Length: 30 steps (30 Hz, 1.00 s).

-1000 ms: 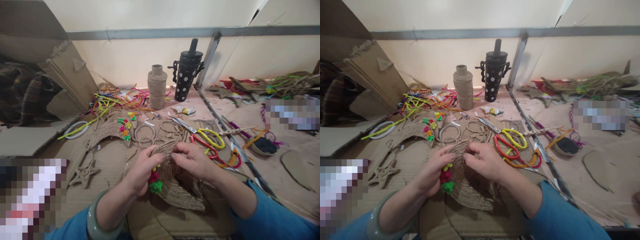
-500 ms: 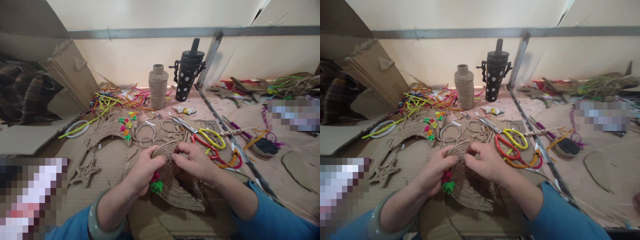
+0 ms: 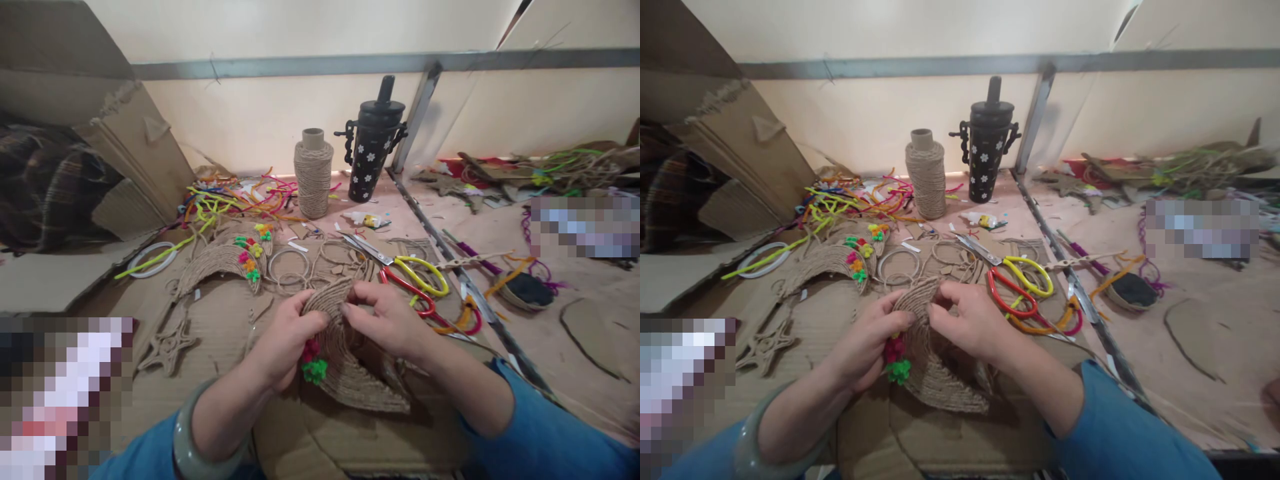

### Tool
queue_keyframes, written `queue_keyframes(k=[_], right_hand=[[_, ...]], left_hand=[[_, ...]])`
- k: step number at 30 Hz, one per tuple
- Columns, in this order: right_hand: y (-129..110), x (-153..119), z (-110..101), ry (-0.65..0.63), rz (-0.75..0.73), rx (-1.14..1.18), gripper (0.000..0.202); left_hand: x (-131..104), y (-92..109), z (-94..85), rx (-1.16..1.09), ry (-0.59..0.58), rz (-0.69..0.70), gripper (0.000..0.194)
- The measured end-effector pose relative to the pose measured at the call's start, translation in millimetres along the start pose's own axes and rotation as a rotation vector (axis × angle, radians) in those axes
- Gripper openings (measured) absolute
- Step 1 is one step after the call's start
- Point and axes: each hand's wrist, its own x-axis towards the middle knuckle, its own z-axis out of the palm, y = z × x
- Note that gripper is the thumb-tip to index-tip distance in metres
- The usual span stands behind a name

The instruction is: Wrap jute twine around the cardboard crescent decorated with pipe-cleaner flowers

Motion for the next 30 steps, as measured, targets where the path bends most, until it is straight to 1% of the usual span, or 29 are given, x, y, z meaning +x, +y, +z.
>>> queue_keyframes(k=[4, 10, 14, 15, 20, 23, 30], right_hand=[[-0.9, 0.5, 0.8, -0.010, 0.008, 0.018, 0.019], [1.9, -0.1, 0.7, -0.040, 0.002, 0.039, 0.017], [4.0, -0.1, -1.3, -0.049, -0.006, -0.016, 0.029], [3.8, 0.0, -1.5, -0.050, -0.007, -0.027, 0.030], [-0.2, 0.4, 0.9, -0.044, -0.001, -0.066, 0.008], [-1.8, 0.2, 2.5, -0.049, 0.023, -0.094, 0.008], [-0.7, 0.1, 2.3, -0.067, 0.051, -0.026, 0.010]], left_hand=[[0.8, -1.3, -1.1, 0.009, 0.004, 0.006, 0.029], [2.1, -2.9, -0.8, 0.041, 0.030, -0.006, 0.035], [1.8, -1.4, -3.0, 0.022, 0.048, 0.027, 0.036], [1.9, -1.0, -3.6, 0.020, 0.052, 0.029, 0.036], [2.2, -0.1, -4.9, 0.047, 0.071, 0.045, 0.032], [1.4, -0.5, -3.9, 0.037, 0.064, 0.045, 0.031], [1.4, -0.2, -1.6, 0.001, 0.061, 0.030, 0.031]])
